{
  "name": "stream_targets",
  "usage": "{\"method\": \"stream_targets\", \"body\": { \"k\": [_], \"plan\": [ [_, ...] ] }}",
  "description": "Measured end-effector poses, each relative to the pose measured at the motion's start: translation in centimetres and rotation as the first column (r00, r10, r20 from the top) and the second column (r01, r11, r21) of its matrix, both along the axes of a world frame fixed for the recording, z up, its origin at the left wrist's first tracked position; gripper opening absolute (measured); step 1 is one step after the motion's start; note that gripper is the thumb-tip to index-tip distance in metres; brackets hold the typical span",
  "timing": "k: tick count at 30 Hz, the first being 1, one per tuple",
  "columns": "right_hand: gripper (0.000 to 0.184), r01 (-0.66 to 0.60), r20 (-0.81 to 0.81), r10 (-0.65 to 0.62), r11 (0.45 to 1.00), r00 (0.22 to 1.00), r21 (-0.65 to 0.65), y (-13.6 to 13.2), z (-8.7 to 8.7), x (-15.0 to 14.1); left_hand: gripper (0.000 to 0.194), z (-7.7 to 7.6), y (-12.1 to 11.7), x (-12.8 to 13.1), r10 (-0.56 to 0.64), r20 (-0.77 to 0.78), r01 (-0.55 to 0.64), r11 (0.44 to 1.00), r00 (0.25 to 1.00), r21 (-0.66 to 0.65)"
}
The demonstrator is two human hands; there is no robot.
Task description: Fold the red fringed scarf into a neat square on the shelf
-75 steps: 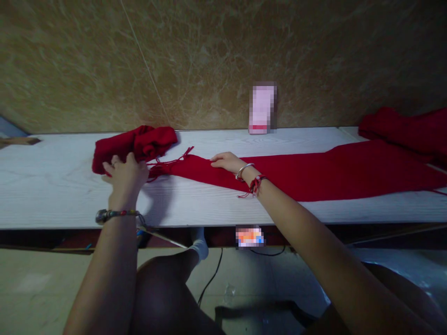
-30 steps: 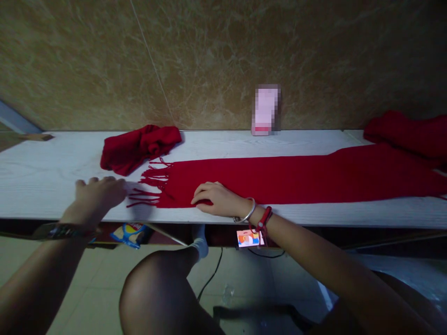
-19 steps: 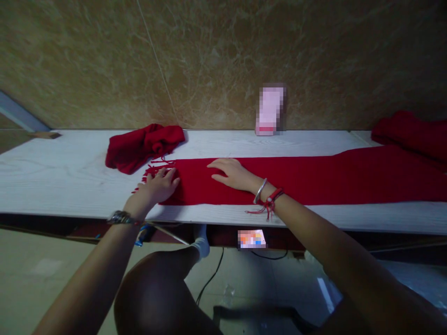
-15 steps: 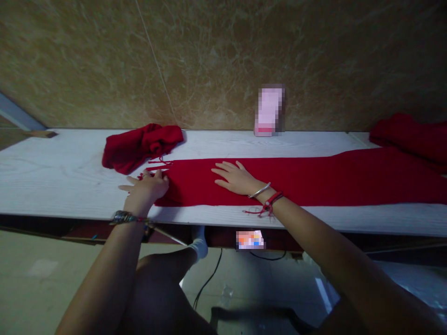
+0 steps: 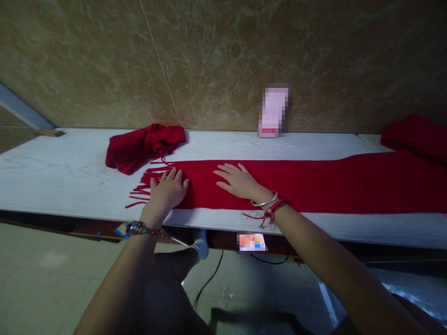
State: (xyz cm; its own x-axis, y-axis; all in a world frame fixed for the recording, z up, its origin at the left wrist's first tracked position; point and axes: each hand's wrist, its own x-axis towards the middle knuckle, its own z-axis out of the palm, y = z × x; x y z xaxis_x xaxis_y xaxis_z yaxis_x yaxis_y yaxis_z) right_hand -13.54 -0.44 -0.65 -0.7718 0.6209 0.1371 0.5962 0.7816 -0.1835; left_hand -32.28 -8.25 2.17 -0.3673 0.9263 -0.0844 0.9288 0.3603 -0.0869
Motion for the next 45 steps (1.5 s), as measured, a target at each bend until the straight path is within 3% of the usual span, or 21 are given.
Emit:
{"method": "stream_targets", "body": {
  "k": [5,8,13,16,18,24,29,33,37,41,45],
  "plan": [
    [0.044,0.007,-0.012,-0.007,1.000,1.000,0.006,-0.1,0.1,0.0,0.039,0.3,1.6,-1.9,-0.068,-0.052,0.076,0.982,0.996,0.172],
    [0.043,0.008,-0.028,-0.008,1.000,1.000,0.010,-0.1,0.1,0.0,0.034,0.5,3.3,-3.5,-0.129,-0.030,0.132,0.980,0.991,0.147],
    [0.041,0.010,-0.052,-0.009,1.000,0.999,0.007,0.0,0.1,0.1,0.047,1.4,5.5,-4.9,-0.172,0.010,0.172,0.985,0.985,0.005],
    [0.040,0.010,-0.066,-0.010,1.000,0.998,-0.007,0.1,0.0,0.2,0.036,1.6,6.3,-5.6,-0.311,-0.054,0.310,0.950,0.949,-0.029],
    [0.040,0.007,-0.077,-0.008,1.000,0.997,-0.010,0.2,-0.1,0.2,0.030,1.8,6.5,-6.2,-0.423,-0.072,0.426,0.904,0.903,0.029],
    [0.039,0.010,-0.095,-0.011,1.000,0.995,-0.009,0.1,-0.1,0.2,0.022,2.4,4.2,-7.4,-0.536,0.078,0.527,0.842,0.840,0.110],
    [0.038,0.007,-0.108,-0.007,1.000,0.994,-0.001,0.1,-0.1,0.1,0.030,1.4,0.7,-6.8,-0.633,0.091,0.625,0.774,0.769,0.105],
    [0.038,0.010,-0.099,-0.010,1.000,0.995,-0.001,0.0,0.1,0.1,0.028,1.4,-0.8,-6.5,-0.675,0.158,0.658,0.738,0.721,0.148],
    [0.038,0.011,-0.088,-0.012,1.000,0.996,-0.008,0.0,0.2,0.2,0.042,1.9,-0.3,-6.4,-0.626,0.206,0.593,0.780,0.752,0.201],
    [0.038,0.008,-0.092,-0.008,1.000,0.996,0.001,0.0,0.2,0.2,0.038,1.9,0.5,-6.0,-0.556,0.210,0.551,0.830,0.804,0.086],
    [0.038,0.000,-0.094,0.001,1.000,0.996,0.009,0.0,0.1,0.2,0.032,1.9,0.5,-5.3,-0.533,0.209,0.541,0.841,0.820,0.025]
  ]
}}
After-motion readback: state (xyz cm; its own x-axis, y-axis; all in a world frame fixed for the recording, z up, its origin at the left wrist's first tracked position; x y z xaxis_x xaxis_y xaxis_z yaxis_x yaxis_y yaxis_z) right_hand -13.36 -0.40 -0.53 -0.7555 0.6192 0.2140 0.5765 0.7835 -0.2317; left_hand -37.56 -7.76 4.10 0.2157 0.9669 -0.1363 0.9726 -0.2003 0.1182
